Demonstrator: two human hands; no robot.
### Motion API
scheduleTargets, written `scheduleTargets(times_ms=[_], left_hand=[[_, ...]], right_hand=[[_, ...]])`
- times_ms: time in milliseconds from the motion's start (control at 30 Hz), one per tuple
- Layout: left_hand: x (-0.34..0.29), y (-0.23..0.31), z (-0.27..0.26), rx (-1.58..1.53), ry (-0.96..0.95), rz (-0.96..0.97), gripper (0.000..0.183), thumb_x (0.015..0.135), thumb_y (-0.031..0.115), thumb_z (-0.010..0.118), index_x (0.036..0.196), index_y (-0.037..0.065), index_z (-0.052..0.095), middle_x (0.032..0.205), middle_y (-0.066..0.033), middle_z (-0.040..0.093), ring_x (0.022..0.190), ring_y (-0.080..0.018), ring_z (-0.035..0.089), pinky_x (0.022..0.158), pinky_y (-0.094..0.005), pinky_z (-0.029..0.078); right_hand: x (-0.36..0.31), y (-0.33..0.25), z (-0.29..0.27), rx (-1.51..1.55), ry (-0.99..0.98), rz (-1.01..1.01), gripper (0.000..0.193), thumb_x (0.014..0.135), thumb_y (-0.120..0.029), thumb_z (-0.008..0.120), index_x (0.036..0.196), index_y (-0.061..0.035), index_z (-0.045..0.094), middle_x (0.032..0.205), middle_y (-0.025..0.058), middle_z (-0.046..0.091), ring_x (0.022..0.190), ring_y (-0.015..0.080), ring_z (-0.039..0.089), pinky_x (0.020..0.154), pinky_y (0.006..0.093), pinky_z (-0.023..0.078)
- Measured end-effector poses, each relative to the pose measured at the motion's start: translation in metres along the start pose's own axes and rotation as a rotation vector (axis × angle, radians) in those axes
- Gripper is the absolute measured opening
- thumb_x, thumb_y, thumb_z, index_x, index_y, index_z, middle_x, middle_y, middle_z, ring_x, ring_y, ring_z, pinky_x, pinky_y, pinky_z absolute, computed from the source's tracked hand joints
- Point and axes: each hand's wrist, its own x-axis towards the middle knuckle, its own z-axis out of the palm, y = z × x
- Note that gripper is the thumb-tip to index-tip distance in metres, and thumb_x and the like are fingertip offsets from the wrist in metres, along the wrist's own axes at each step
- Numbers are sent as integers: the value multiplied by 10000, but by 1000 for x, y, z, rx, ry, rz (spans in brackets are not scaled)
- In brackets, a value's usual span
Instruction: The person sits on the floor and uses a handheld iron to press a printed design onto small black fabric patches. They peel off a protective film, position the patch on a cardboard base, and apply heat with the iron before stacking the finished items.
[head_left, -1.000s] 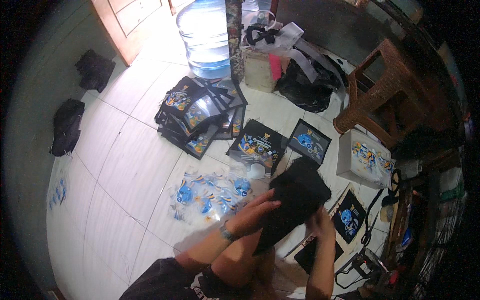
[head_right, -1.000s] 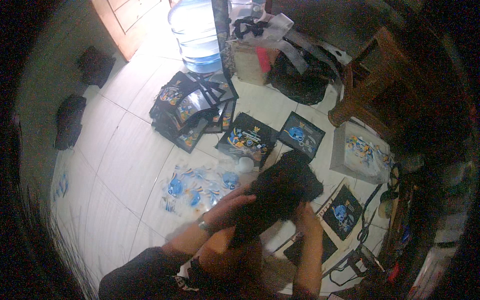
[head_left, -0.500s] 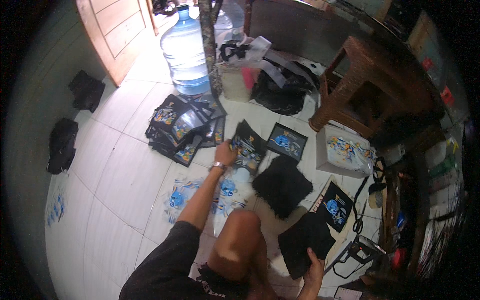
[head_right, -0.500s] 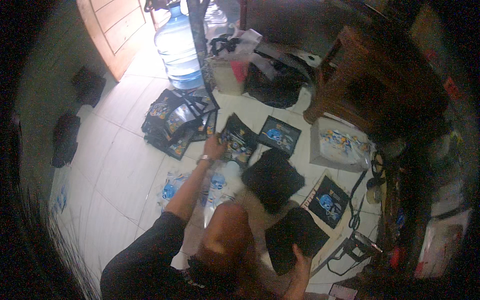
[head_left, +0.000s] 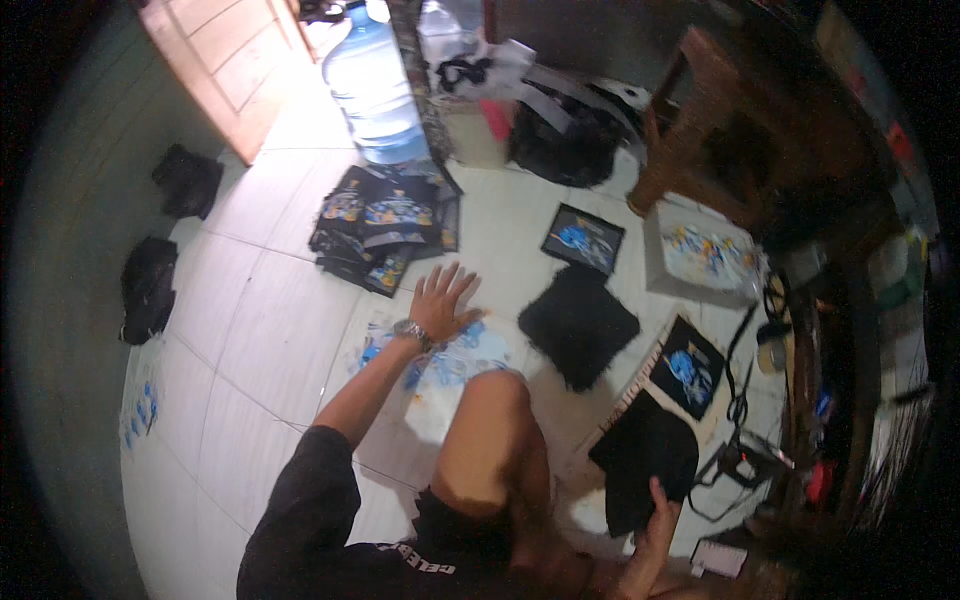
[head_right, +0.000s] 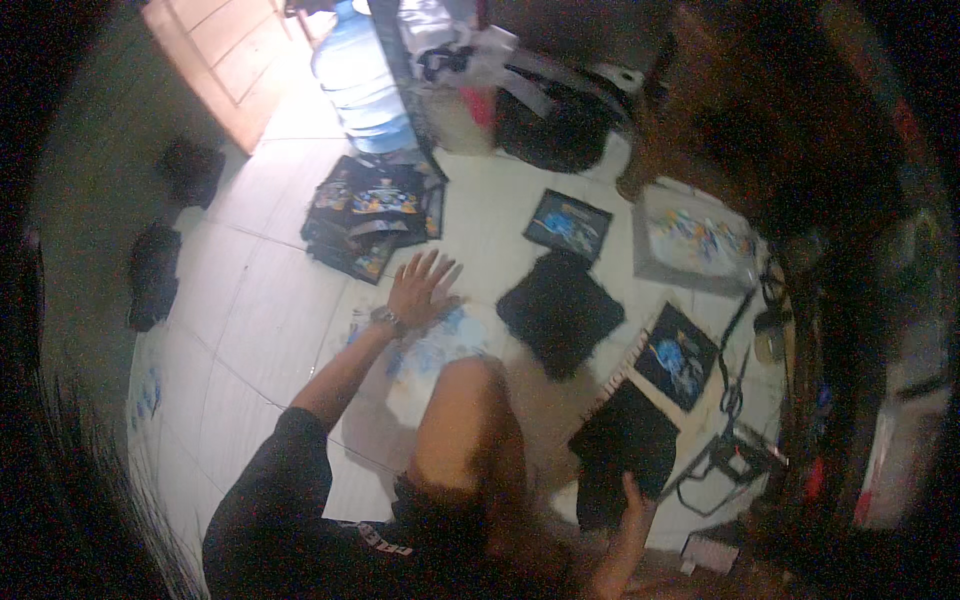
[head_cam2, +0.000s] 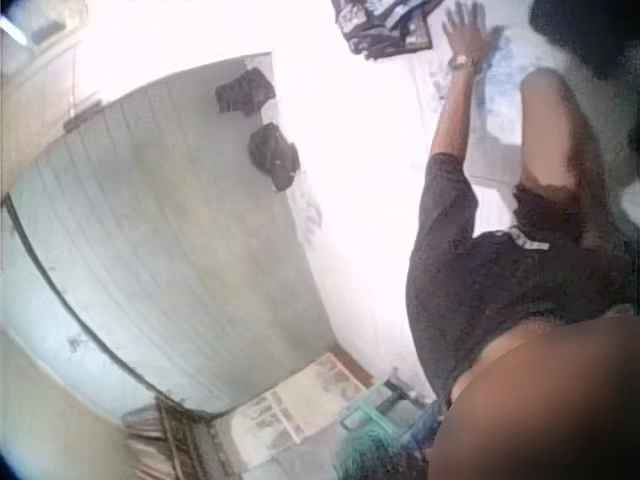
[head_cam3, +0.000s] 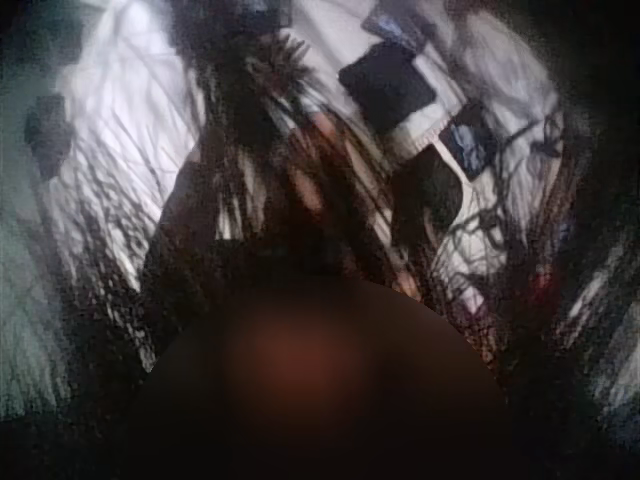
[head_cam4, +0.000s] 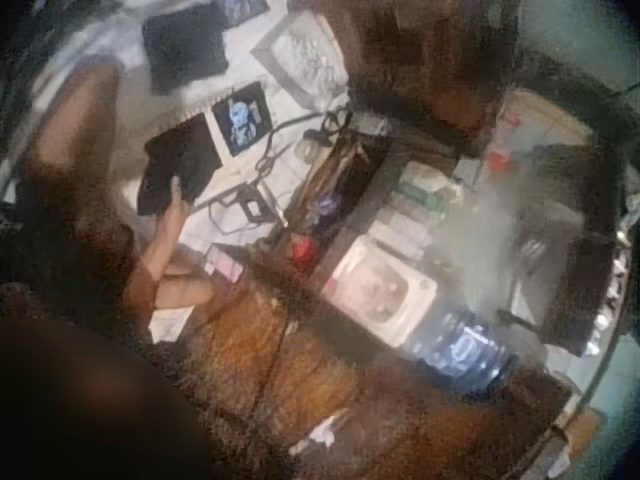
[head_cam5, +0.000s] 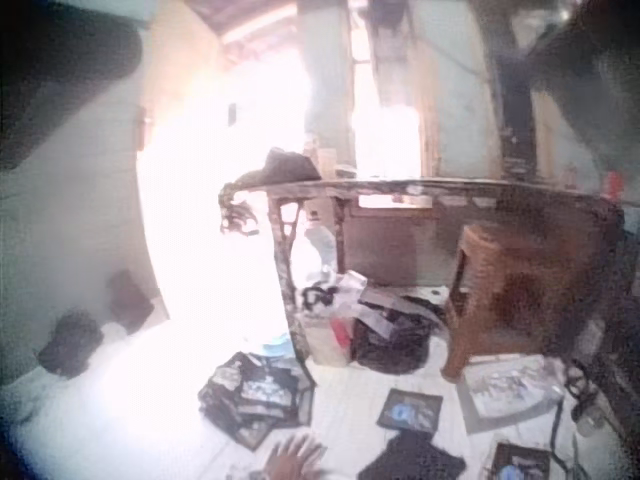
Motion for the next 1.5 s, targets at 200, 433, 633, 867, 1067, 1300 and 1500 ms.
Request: scheduleTargets(times_ms=[200,433,633,867,1067,1300,1500], left_hand=[[-80,-6,24,0,-338,-49,776,923,518,597,1594,283,285,1681,-162,103,1537,-434,55,1178,-677,86],[-70,123,-30,-412,152,90,673,894,231,680,1502,120,413,1535,-216,409,1407,-422,388,1161,-514,296],[-77,295,11,-1324,-439,29,530,858,130,751,1331,7,546,1181,-139,677,1077,-209,646,922,-348,512],[-60,314,91,-988,-449,-66,228,856,14,694,1072,-1,622,873,-72,699,860,-122,685,725,-267,525],[-89,315,80,-771,-266,-89,144,862,-6,635,1000,5,598,791,-105,690,677,-149,664,639,-279,514],[-97,320,80,-637,-246,-56,197,844,1,655,1021,23,572,710,-155,676,635,-242,685,609,-345,517],[-97,319,88,-638,-290,-102,231,830,8,658,1045,34,578,731,-164,692,646,-303,692,618,-381,528]], right_hand=[[-25,-45,-37,-261,66,-368,540,882,-261,775,1279,50,584,1218,163,658,1093,300,623,1002,409,445],[31,-45,-99,-774,-16,-510,457,900,-138,740,1281,60,585,1149,139,698,1021,226,659,937,317,487],[53,-44,-67,-129,-367,-395,475,872,-183,762,1255,53,610,1173,142,702,1057,208,642,950,362,487],[161,58,-91,-509,61,-446,425,821,-29,773,1208,7,601,1100,145,710,988,237,681,860,345,522],[164,73,-75,-681,226,-563,380,846,-72,757,1180,-15,585,944,174,729,876,295,718,784,411,544],[164,74,-79,-773,220,-568,448,835,-79,761,1232,-36,555,919,197,721,845,360,714,794,448,542],[158,64,-77,-849,217,-516,466,834,-85,755,1248,-27,548,899,187,715,859,366,706,787,451,539]])
